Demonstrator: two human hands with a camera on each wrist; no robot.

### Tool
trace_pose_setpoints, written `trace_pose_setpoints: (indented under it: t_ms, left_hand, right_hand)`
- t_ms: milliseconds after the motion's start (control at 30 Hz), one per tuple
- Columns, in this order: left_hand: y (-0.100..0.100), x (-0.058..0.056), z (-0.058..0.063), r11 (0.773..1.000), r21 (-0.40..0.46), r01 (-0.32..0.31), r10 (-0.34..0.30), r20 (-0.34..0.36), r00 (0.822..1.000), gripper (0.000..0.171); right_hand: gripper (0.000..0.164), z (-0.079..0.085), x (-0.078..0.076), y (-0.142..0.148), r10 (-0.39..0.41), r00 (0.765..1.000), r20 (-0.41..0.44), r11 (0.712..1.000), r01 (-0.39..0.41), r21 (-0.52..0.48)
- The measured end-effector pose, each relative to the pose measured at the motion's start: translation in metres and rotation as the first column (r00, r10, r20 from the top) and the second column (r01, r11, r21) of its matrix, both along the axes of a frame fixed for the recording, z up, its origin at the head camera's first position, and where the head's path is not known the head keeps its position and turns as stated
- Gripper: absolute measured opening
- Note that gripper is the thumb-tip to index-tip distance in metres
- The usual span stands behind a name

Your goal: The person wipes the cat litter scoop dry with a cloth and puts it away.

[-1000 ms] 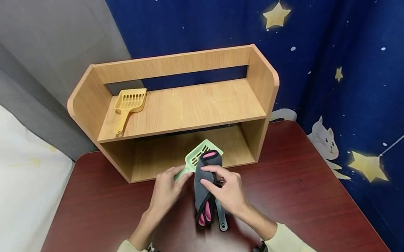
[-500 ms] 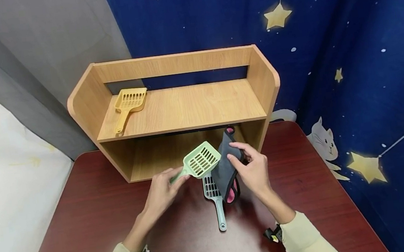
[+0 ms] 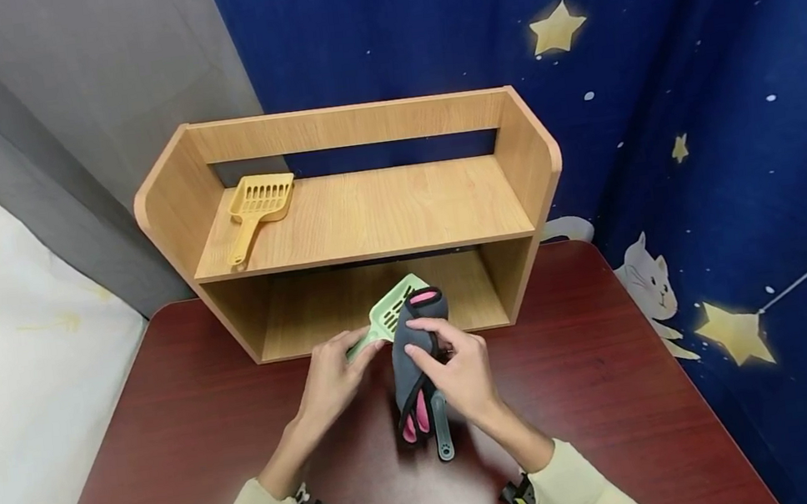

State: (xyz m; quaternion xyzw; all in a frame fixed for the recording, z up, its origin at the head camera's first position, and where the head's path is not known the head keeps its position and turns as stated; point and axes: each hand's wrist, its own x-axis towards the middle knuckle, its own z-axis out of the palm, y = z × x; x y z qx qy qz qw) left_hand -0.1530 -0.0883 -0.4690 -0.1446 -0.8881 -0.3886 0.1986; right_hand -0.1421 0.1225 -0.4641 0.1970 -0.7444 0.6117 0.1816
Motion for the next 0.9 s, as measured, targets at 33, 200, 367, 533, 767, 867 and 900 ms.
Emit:
trace_pose_setpoints:
  t_ms: [33,200,367,533,767,867,900]
  left_hand:
    - [0.0,0.0,0.0,1.0,0.004,0.001,-0.001,0.004,1.0,0.029]
    - [-0.002,0.003,-0.002,1.0,0.007,0.001,-0.001,0.038,0.999,0.032]
    - [-0.005,0.006,-0.004,1.0,0.006,0.002,-0.002,0.053,0.999,0.034]
    - [-0.01,0.008,-0.007,1.0,0.009,0.004,-0.005,0.062,0.998,0.033]
    - [-0.02,0.007,-0.013,1.0,-0.004,-0.018,0.018,0.071,0.997,0.033]
    - [-0.025,0.006,-0.015,0.999,-0.005,-0.036,0.036,0.075,0.997,0.034]
    - [-0.027,0.006,-0.016,0.999,-0.003,-0.041,0.041,0.078,0.996,0.035]
  right_hand:
    - [0.033,0.0,0.0,0.001,-0.002,1.0,-0.003,1.0,0.002,0.013]
    - [0.033,0.0,-0.006,0.012,-0.022,1.0,-0.013,0.998,0.022,0.06]
    - [0.033,0.003,-0.018,0.031,-0.085,0.996,0.009,0.996,0.085,0.027]
    - [0.034,0.007,-0.026,0.044,-0.117,0.992,0.036,0.993,0.118,-0.01]
    - [0.032,0.031,-0.019,0.053,-0.107,0.994,0.037,0.994,0.107,-0.009]
    - [0.032,0.039,-0.014,0.057,-0.092,0.996,0.019,0.996,0.092,-0.004]
    - [0.032,0.04,-0.014,0.059,-0.091,0.996,0.019,0.996,0.091,-0.002]
